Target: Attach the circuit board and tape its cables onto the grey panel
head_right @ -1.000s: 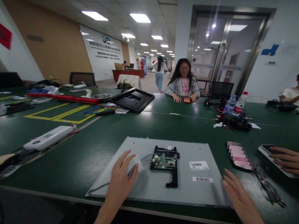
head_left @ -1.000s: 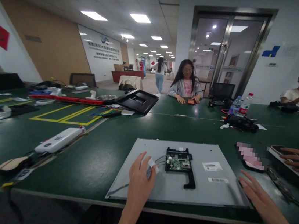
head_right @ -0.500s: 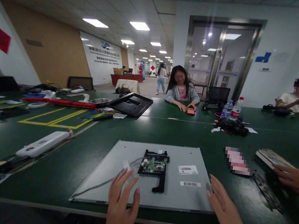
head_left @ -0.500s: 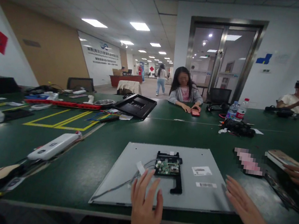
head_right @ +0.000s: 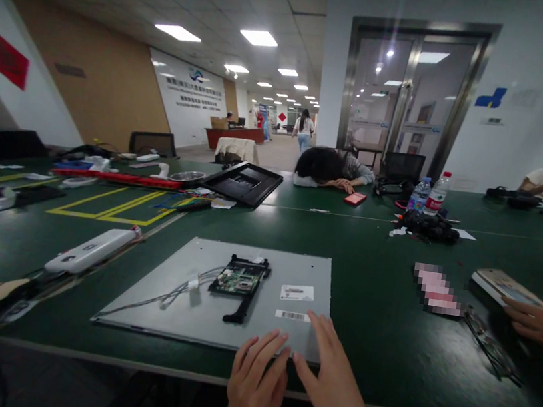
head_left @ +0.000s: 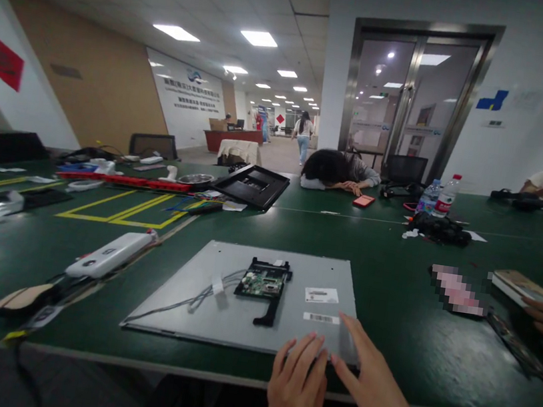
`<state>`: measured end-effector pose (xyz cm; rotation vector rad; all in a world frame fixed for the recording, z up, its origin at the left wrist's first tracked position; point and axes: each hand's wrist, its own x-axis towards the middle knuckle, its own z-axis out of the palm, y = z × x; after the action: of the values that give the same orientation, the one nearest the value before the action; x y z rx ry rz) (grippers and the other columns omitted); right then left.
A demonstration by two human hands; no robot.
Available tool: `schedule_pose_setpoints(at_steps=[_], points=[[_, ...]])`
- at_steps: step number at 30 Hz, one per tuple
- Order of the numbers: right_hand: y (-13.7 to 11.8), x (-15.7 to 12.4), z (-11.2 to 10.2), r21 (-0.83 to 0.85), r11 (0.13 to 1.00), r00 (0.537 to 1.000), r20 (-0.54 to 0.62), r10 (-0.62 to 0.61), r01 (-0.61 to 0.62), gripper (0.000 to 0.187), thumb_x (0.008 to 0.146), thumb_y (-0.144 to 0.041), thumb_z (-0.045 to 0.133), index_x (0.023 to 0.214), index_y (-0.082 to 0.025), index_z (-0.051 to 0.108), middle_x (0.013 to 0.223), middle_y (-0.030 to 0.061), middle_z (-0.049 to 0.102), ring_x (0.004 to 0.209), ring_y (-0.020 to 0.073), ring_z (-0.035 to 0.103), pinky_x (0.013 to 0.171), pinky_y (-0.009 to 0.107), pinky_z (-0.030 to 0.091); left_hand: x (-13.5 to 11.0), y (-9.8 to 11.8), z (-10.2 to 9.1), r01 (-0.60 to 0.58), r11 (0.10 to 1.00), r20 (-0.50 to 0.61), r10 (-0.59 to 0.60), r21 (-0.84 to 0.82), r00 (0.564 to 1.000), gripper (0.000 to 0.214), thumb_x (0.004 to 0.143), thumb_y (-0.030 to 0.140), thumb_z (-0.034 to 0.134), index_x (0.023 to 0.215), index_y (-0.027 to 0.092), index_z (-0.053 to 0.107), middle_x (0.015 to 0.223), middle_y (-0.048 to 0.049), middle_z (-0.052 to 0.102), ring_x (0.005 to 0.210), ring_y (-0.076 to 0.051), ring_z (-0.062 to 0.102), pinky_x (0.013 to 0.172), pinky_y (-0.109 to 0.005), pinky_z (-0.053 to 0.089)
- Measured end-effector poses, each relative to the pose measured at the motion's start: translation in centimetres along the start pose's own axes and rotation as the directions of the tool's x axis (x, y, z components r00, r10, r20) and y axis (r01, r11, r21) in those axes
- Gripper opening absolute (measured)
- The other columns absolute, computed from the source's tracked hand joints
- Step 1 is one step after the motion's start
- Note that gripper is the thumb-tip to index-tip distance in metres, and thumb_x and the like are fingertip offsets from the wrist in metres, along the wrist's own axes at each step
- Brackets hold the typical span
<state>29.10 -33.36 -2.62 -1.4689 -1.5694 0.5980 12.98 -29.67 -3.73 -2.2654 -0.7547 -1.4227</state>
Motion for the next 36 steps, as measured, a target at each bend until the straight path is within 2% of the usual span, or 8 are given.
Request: schedule_pose_setpoints(at_steps=[7,11,20,26,32,36], points=[[-1.8,1.0,1.3,0.105,0.994,0.992,0.123,-0.008,-0.005,0.055,0.092,-0.040,0.045,0.145,-0.032,0.032,0.151,0.0004,0.034,0.141,0.0232,0.026,0.117,0.049,0.018,-0.4,0.1,0.1,0.086,0.992,-0.049,-0.081,0.097,0.995,0.033,0.080,0.008,0.048,0.110,0.016,0.060,0.103,-0.0116,0.069,0.106,-0.022,0.062,0.097,-0.038,0.040],[-2.1,2.0,2.0,0.215,0.977,0.986,0.163,-0.034,-0.002,0.053,0.094,-0.040,0.041,0.145,-0.033,0.033,0.151,-0.0022,0.033,0.141,0.0206,0.025,0.118,0.046,0.015,-0.5,0.1,0.3,0.132,0.980,-0.039,-0.127,0.147,0.991,0.038,0.082,0.012,0.050,0.119,0.014,0.055,0.107,-0.0143,0.068,0.109,-0.024,0.060,0.097,-0.040,0.039],[-3.7,4.0,3.8,0.400,0.916,0.978,0.205,-0.046,-0.040,0.051,0.095,-0.036,0.033,0.146,-0.032,0.032,0.151,-0.0042,0.033,0.141,0.0184,0.026,0.118,0.042,0.014,-1.0,-0.1,0.4,0.212,0.971,-0.023,-0.210,0.115,0.977,0.052,0.083,0.015,0.049,0.134,0.011,0.043,0.117,-0.0182,0.061,0.118,-0.027,0.053,0.098,-0.042,0.039],[-4.4,4.7,4.5,0.415,0.910,0.963,0.250,-0.096,-0.017,0.052,0.097,-0.041,0.029,0.148,-0.031,0.025,0.155,-0.0058,0.024,0.143,0.0165,0.018,0.119,0.041,0.008,-0.8,-0.1,0.3,0.290,0.951,-0.012,-0.290,0.109,0.957,0.061,0.083,0.017,0.048,0.142,0.010,0.034,0.128,-0.0212,0.053,0.124,-0.029,0.047,0.098,-0.044,0.040],[-5.7,5.7,5.5,0.386,0.922,0.949,0.283,-0.140,0.021,0.056,0.098,-0.046,0.029,0.150,-0.028,0.020,0.157,-0.0028,0.018,0.144,0.0171,0.012,0.119,0.042,0.005,-0.8,0.1,0.0,0.429,0.903,-0.008,-0.429,0.015,0.903,0.070,0.082,0.014,0.047,0.147,0.012,0.023,0.140,-0.0214,0.040,0.132,-0.030,0.037,0.102,-0.046,0.039],[-6.3,6.5,6.5,0.362,0.929,0.942,0.278,-0.186,0.077,0.057,0.098,-0.047,0.027,0.151,-0.025,0.019,0.157,0.0005,0.018,0.145,0.0162,0.010,0.119,0.041,0.005,-0.4,0.0,-0.4,0.560,0.824,0.042,-0.558,-0.091,0.829,0.074,0.080,0.005,0.044,0.149,0.019,0.018,0.146,-0.0179,0.030,0.136,-0.027,0.031,0.106,-0.047,0.036]])
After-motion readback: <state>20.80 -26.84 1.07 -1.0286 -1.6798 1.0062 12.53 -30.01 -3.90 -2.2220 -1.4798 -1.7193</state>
